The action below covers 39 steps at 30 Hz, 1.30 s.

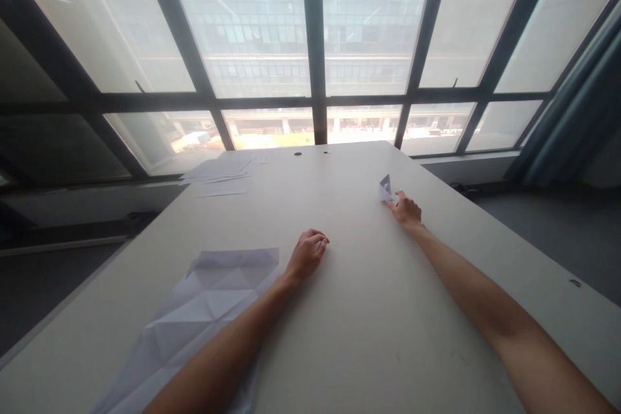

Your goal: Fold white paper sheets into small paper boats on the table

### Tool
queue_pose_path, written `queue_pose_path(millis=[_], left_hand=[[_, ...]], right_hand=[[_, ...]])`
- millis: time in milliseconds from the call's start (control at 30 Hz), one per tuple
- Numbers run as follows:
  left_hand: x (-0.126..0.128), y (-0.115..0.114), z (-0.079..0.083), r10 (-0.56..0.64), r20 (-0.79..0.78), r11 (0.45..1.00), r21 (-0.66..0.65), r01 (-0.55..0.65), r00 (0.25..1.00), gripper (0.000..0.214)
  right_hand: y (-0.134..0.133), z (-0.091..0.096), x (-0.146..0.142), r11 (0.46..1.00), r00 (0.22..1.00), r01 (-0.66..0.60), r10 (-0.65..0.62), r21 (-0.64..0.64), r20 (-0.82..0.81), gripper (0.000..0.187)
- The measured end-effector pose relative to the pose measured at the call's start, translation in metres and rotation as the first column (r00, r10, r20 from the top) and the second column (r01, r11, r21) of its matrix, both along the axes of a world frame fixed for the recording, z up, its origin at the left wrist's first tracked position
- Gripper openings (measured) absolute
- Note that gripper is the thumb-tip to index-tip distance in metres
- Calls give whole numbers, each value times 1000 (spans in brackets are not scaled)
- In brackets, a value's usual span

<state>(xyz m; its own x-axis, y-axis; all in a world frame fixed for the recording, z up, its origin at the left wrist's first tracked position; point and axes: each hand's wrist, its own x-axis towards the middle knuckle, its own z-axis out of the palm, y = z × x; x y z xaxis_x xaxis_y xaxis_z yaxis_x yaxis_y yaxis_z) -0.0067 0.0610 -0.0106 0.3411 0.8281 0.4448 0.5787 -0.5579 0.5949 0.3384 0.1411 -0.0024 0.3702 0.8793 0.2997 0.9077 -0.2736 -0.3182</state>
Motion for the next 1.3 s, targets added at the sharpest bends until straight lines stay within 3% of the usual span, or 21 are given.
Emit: queue_pose_path(millis=[167,433,733,933,1100,1300], left_hand=[[-1,1,-1,0,-3,1000,-6,0,1000,25],[-2,2,-1,0,0,1000,-15,0,1000,25],[-1,1,-1,-4,-13,1000,-17,4,1000,25],[-1,0,0,1,-16,1000,-9,-1,1000,26],[0,1,-1,2,-16,1000,-17,-2,1000,25],[1,1,-1,1,0,1000,-23,-1,1000,26]], right_hand=[[0,-7,-1,1000,998,16,-15,19,-59,51],[6,-9,-2,997,992,72,-71,8,-104,40],[9,-14,0,996,989,81,-76,35,-130,44],[13,-4,0,997,998,-3,-2,75,64,21],[8,7,-9,989,949,-150,146,-8,278,23],[-7,8,-21,981,949,-173,189,-84,252,38]])
